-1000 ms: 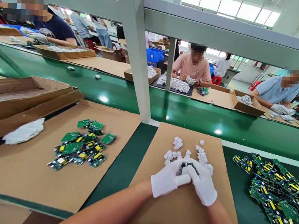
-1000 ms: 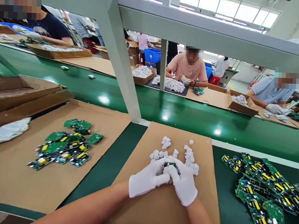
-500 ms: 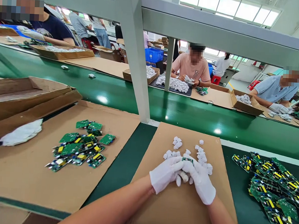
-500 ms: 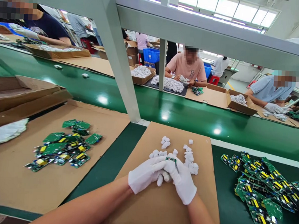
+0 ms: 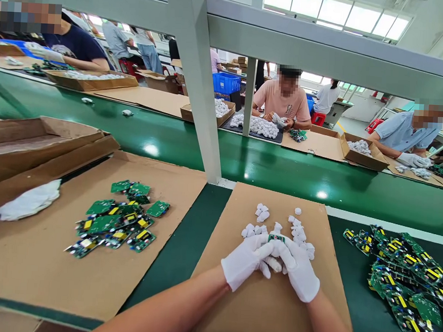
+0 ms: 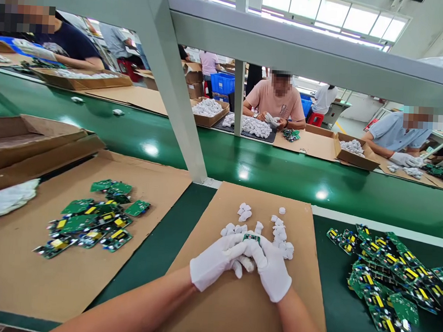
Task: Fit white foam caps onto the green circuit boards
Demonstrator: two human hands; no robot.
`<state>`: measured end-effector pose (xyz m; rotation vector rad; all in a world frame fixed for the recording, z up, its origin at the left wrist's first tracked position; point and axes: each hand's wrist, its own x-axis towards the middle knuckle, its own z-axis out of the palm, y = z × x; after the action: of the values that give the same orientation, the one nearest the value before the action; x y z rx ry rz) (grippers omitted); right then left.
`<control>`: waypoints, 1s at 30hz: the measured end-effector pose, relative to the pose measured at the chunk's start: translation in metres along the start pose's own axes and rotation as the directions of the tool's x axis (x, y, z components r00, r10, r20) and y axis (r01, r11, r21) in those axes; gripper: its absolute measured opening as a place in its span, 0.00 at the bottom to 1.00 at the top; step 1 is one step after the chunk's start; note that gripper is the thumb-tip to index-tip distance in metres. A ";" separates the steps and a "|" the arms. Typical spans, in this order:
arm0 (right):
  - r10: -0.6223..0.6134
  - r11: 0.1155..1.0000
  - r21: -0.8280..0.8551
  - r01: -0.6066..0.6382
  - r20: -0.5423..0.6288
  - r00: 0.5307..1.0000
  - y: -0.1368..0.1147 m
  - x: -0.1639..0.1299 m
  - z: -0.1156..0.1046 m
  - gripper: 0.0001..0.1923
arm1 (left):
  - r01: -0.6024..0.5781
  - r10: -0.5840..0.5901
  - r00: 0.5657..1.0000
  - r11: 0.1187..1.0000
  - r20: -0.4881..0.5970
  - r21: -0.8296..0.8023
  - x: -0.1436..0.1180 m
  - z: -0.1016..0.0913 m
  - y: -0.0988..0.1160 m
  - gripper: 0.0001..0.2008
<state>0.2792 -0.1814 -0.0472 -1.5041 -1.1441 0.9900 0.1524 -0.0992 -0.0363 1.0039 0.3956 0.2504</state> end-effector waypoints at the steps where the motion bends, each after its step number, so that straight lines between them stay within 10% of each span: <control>1: 0.000 1.000 -0.018 0.000 -0.024 1.000 0.000 0.000 0.001 0.23 | 0.002 -0.002 1.000 1.000 -0.008 0.021 0.000 -0.001 -0.001 0.18; 30: -0.135 0.957 -0.263 0.123 -0.028 0.990 0.001 0.000 0.002 0.22 | -0.039 0.038 0.998 0.999 -0.049 -0.021 0.004 -0.005 -0.009 0.20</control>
<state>0.2777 -0.1816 -0.0489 -1.6252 -1.3622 0.7335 0.1543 -0.0988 -0.0469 0.9857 0.4170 0.3139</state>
